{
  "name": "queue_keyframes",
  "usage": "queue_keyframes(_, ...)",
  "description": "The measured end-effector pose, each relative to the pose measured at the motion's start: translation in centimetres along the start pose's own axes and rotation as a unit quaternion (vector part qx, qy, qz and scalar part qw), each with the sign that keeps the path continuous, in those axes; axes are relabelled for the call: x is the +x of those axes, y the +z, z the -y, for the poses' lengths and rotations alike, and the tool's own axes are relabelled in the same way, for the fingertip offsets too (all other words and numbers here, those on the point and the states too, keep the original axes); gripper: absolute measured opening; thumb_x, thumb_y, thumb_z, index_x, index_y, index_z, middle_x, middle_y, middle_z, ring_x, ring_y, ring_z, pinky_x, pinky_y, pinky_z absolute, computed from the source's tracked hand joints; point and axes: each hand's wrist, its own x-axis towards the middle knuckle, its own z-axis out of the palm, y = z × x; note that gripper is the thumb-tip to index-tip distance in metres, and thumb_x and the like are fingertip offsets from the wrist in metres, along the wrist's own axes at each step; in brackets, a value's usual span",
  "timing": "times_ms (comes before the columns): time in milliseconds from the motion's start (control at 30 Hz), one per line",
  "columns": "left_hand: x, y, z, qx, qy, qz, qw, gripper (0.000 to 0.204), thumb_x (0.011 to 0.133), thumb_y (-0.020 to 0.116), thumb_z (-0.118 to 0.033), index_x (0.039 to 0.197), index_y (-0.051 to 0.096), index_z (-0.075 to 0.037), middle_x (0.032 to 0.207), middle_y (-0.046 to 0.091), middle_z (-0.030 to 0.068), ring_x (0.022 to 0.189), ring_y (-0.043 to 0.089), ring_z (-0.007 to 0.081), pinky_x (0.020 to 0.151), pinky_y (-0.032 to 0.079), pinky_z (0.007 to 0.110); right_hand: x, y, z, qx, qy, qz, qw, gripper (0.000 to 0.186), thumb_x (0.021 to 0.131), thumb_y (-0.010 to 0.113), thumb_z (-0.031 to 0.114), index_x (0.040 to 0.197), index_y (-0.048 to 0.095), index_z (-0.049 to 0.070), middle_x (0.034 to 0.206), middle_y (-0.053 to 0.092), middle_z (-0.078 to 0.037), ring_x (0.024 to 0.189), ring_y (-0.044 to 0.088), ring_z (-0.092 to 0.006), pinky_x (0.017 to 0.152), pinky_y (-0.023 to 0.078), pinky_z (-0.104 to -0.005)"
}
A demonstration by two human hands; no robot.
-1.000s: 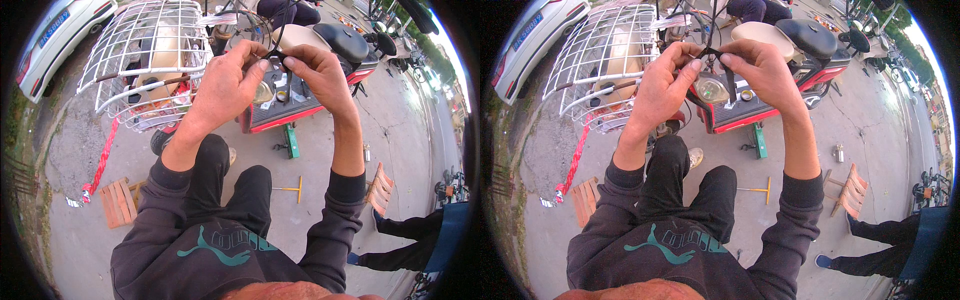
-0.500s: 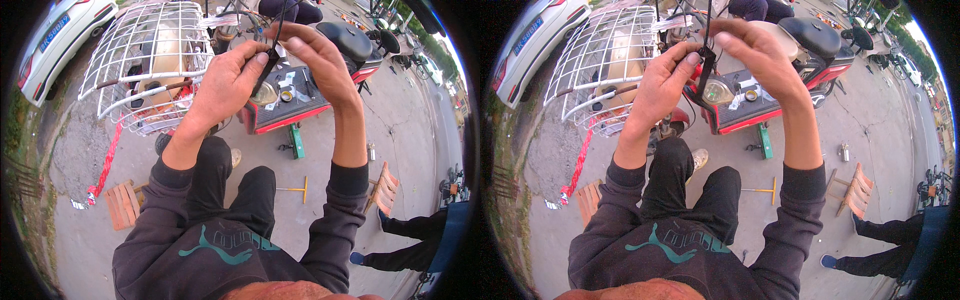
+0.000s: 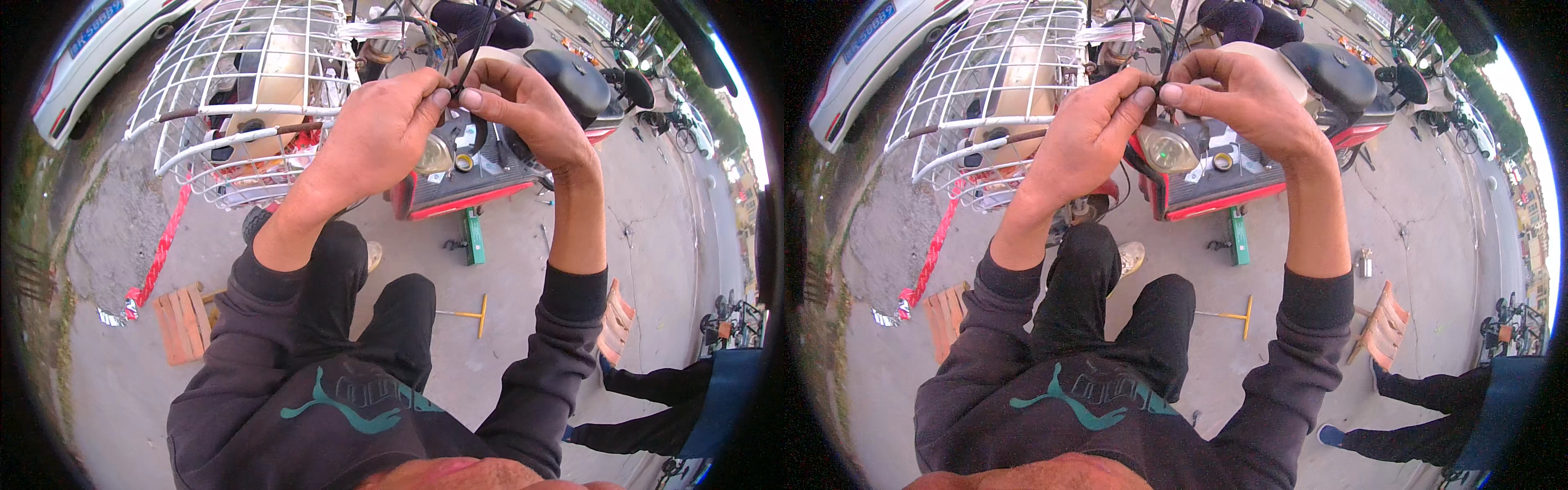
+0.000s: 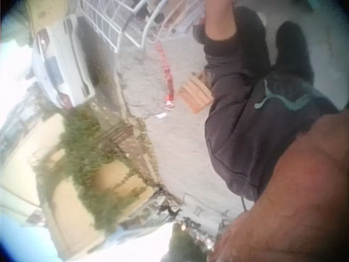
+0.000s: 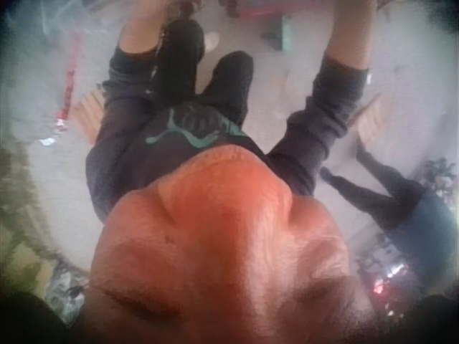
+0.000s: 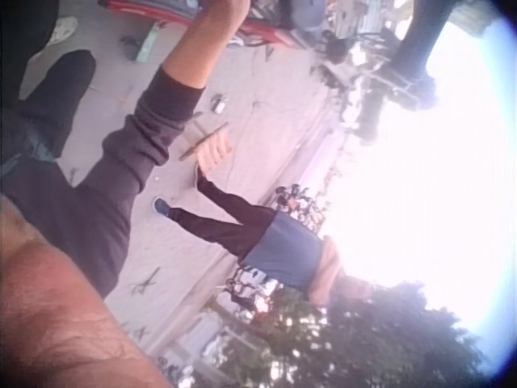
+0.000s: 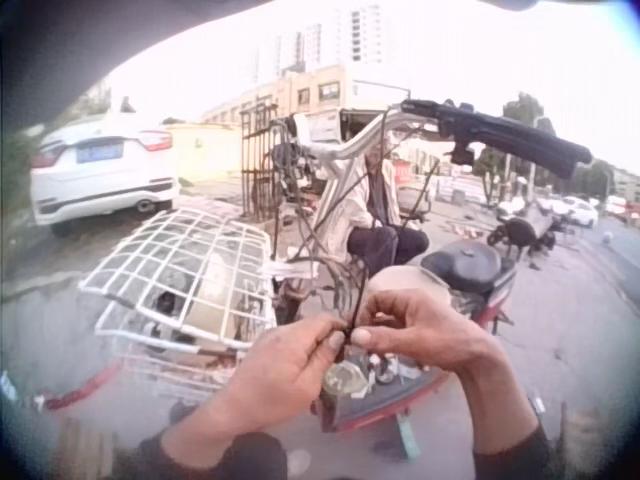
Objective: The person repairs wiring on a red electric scooter. They strip and twist wires, wrap connections with electrical tape, and route the wires along the handlebars. The person also briefly handles a small black component near the handlebar controls.
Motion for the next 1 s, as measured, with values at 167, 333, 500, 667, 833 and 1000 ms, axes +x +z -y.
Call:
queue_keyframes(167,0.1,-0.2,-0.8,0.006,0.0,-0.006,1.0,0.02,0.102,0.057,-0.019,0.098,0.062,0.0,0.08,0.066,0.0226,0.08,0.066,0.0442,0.068,0.049,0.05,-0.1,0.2,-0.3,0.035,-0.028,-0.031,0.999,0.035,0.092,0.078,0.029,0.109,0.071,-0.001,0.096,0.07,-0.005,0.089,0.065,-0.0121,0.086,0.051,-0.0257)
queue_keyframes(333,0.1,-0.5,-0.7,0.034,0.016,-0.004,0.999,0.02,0.102,0.056,-0.019,0.099,0.063,-0.001,0.082,0.068,0.023,0.082,0.067,0.0434,0.071,0.051,0.051,-0.5,0.8,1.3,0.09,-0.017,-0.024,0.995,0.037,0.094,0.076,0.032,0.108,0.071,-0.002,0.094,0.069,-0.003,0.09,0.064,-0.011,0.086,0.049,-0.0247)
queue_keyframes(500,0.4,-0.9,-1.0,0.073,0.006,0.025,0.997,0.02,0.102,0.056,-0.019,0.1,0.064,-0.001,0.083,0.068,0.0228,0.083,0.068,0.0436,0.072,0.052,0.051,-0.2,-0.4,2.6,-0.073,0.064,0.018,0.995,0.028,0.095,0.075,0.025,0.109,0.067,0.003,0.098,0.064,0.003,0.093,0.058,-0.006,0.086,0.046,-0.0223)
queue_keyframes(667,0.2,-0.7,-0.8,0.052,0.021,0.016,0.998,0.02,0.102,0.056,-0.02,0.099,0.064,-0.001,0.081,0.068,0.0223,0.081,0.068,0.0438,0.071,0.052,0.051,-0.4,-0.2,1.8,-0.035,0.026,0.022,0.999,0.019,0.093,0.077,0.015,0.104,0.065,0.004,0.096,0.065,0.003,0.092,0.059,-0.0061,0.088,0.047,-0.0235)
queue_keyframes(833,0.3,-0.8,-0.6,0.066,0.019,0.019,0.997,0.021,0.103,0.055,-0.02,0.1,0.065,-0.002,0.08,0.069,0.0219,0.08,0.069,0.0431,0.07,0.053,0.05,-0.4,0.1,1.7,-0.007,0.013,-0.014,1.0,0.028,0.092,0.079,0.019,0.11,0.071,-0.001,0.096,0.069,-0.003,0.089,0.063,-0.01,0.084,0.05,-0.0253)
queue_keyframes(1000,0.4,-0.6,-0.2,0.016,0.007,0.006,1.0,0.022,0.103,0.057,-0.02,0.097,0.066,-0.001,0.082,0.07,0.0215,0.078,0.069,0.0418,0.069,0.054,0.046,-1.1,-0.6,1.6,-0.086,0.017,-0.022,0.996,0.029,0.092,0.079,0.022,0.104,0.074,-0.004,0.094,0.071,-0.008,0.088,0.065,-0.013,0.082,0.052,-0.0283)
